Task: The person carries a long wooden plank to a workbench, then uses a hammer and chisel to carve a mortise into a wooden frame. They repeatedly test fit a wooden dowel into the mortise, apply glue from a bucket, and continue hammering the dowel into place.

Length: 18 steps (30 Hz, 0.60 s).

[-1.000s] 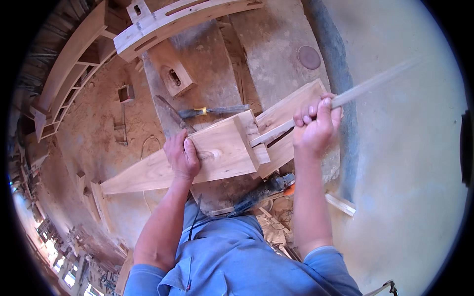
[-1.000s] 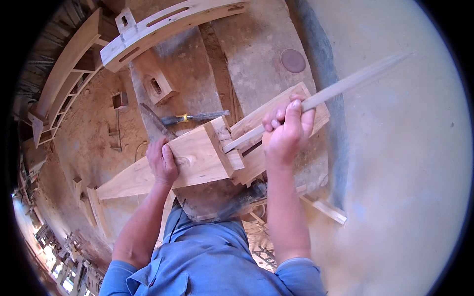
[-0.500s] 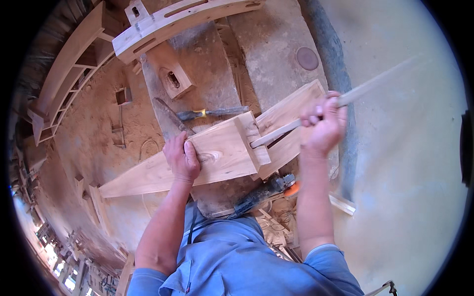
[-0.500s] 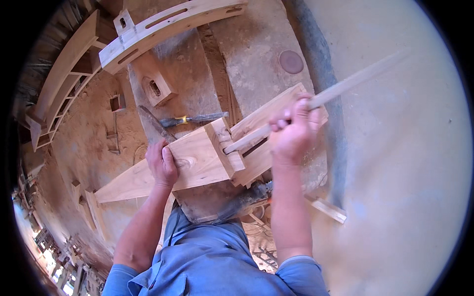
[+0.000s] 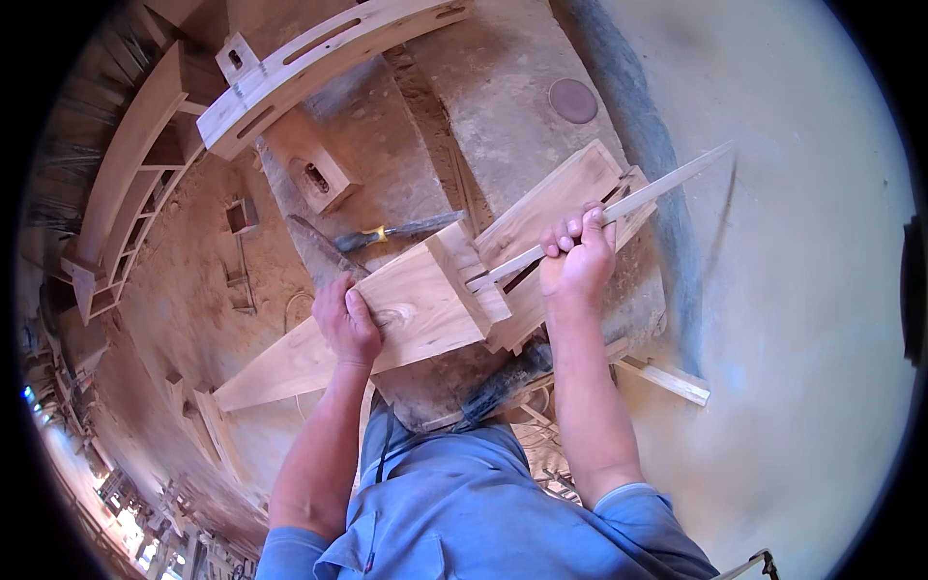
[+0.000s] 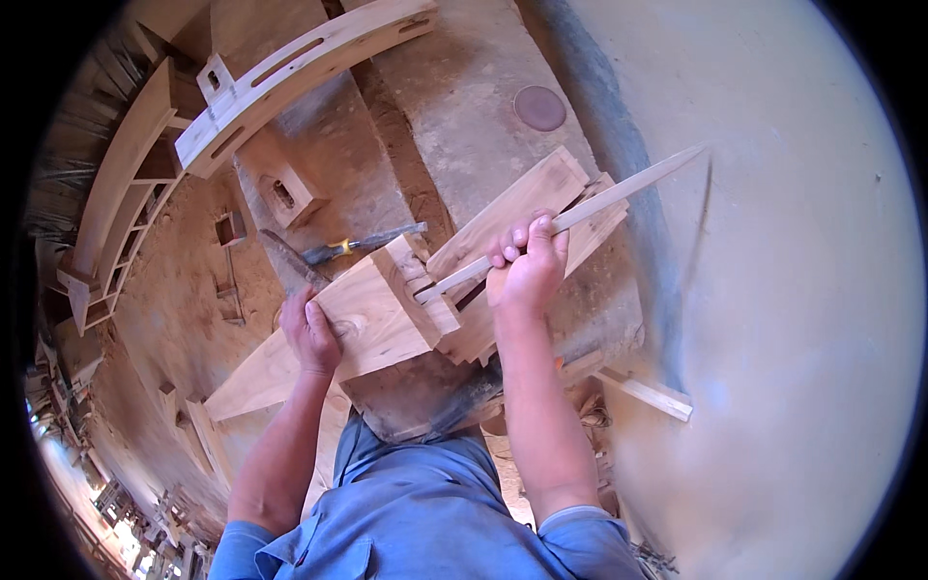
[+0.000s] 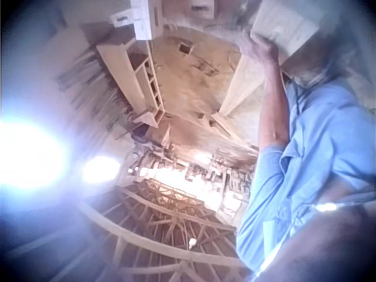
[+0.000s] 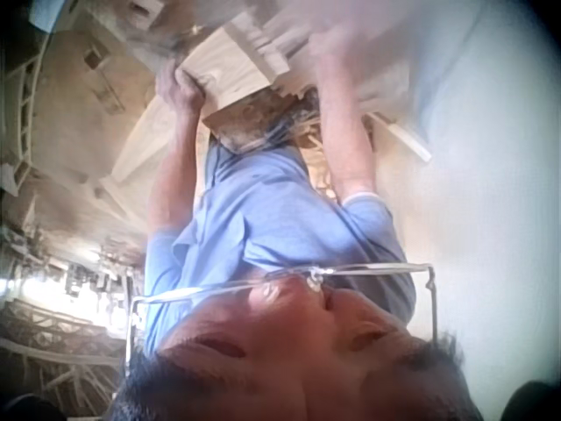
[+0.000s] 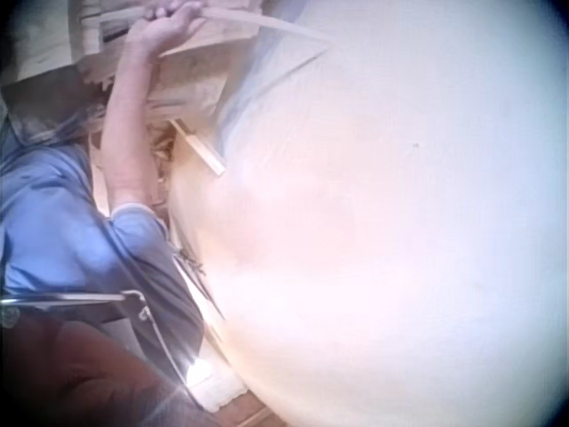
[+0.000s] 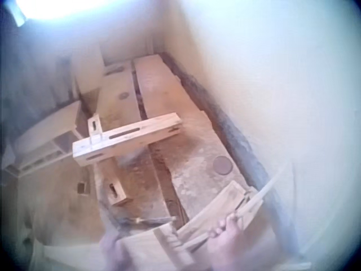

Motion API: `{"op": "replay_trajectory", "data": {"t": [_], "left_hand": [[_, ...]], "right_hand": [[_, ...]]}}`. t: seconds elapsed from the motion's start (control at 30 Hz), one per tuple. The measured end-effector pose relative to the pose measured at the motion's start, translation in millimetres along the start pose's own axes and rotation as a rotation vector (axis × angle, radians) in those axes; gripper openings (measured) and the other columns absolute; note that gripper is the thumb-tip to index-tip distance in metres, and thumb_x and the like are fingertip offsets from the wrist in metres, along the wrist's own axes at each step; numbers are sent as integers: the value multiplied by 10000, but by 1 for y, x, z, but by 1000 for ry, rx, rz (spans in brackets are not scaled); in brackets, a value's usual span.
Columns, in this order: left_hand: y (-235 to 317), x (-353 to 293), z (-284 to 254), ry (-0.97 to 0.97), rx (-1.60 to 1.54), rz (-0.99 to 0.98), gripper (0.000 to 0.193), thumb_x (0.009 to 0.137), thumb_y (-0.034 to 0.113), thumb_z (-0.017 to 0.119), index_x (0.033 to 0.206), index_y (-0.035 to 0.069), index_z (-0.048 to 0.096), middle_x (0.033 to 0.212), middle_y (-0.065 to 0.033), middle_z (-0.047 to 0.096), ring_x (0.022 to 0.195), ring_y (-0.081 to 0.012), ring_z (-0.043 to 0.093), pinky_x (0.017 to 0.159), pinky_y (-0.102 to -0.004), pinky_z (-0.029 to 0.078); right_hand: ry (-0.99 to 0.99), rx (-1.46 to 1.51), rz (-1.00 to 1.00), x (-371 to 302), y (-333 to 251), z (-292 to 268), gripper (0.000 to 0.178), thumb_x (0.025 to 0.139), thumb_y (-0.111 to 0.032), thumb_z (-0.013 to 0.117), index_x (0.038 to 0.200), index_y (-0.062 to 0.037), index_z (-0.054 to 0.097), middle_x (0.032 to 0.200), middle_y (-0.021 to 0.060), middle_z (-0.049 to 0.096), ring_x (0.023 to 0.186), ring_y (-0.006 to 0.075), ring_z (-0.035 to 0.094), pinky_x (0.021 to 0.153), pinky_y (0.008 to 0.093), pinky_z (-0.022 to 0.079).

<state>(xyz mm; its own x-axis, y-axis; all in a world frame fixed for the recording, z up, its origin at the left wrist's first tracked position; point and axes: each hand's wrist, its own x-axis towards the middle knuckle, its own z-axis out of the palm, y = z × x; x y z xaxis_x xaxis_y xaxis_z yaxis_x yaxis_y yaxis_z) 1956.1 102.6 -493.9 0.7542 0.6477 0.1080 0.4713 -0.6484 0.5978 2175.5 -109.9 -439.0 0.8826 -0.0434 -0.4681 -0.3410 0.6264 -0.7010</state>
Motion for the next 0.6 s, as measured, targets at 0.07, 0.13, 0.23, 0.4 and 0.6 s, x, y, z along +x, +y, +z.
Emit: {"op": "replay_trajectory", "data": {"t": [0.07,0.13,0.23,0.4,0.6], "left_hand": [[3,2,4,13,20,7,323,955,237,464,1101,14,647,996,-164,647,962,-371,568,893,-458,397],[4,0,0,3,29,10,333,962,243,453,1102,11,648,1001,-168,651,964,-372,569,890,-458,399],[0,2,2,2,17,18,356,972,253,436,1109,3,650,1007,-178,654,971,-375,572,888,-461,403],[-3,2,6,-1,19,11,386,981,263,419,1115,-17,649,1004,-199,653,975,-389,575,899,-473,413],[-11,-3,8,-5,-3,-16,399,996,274,410,1116,-23,648,1013,-211,653,997,-392,579,921,-472,415]], "right_hand": [[-18,-11,-39,-7,-2,6,77,1072,-200,482,1071,-124,483,745,-12,435,578,97,375,511,284,369],[-60,10,-91,-13,-2,8,74,1071,-197,486,1081,-124,482,747,-11,435,577,97,378,507,283,368],[-56,43,-100,-14,1,3,77,1075,-199,481,1049,-127,485,742,-14,426,574,96,373,508,276,361],[-14,77,-20,-8,-2,-2,79,1073,-201,482,1035,-132,485,740,-13,426,572,97,374,510,277,364],[-68,145,116,5,-5,-12,95,1060,-208,513,1021,-123,499,726,-2,438,559,105,380,502,291,369]]}}
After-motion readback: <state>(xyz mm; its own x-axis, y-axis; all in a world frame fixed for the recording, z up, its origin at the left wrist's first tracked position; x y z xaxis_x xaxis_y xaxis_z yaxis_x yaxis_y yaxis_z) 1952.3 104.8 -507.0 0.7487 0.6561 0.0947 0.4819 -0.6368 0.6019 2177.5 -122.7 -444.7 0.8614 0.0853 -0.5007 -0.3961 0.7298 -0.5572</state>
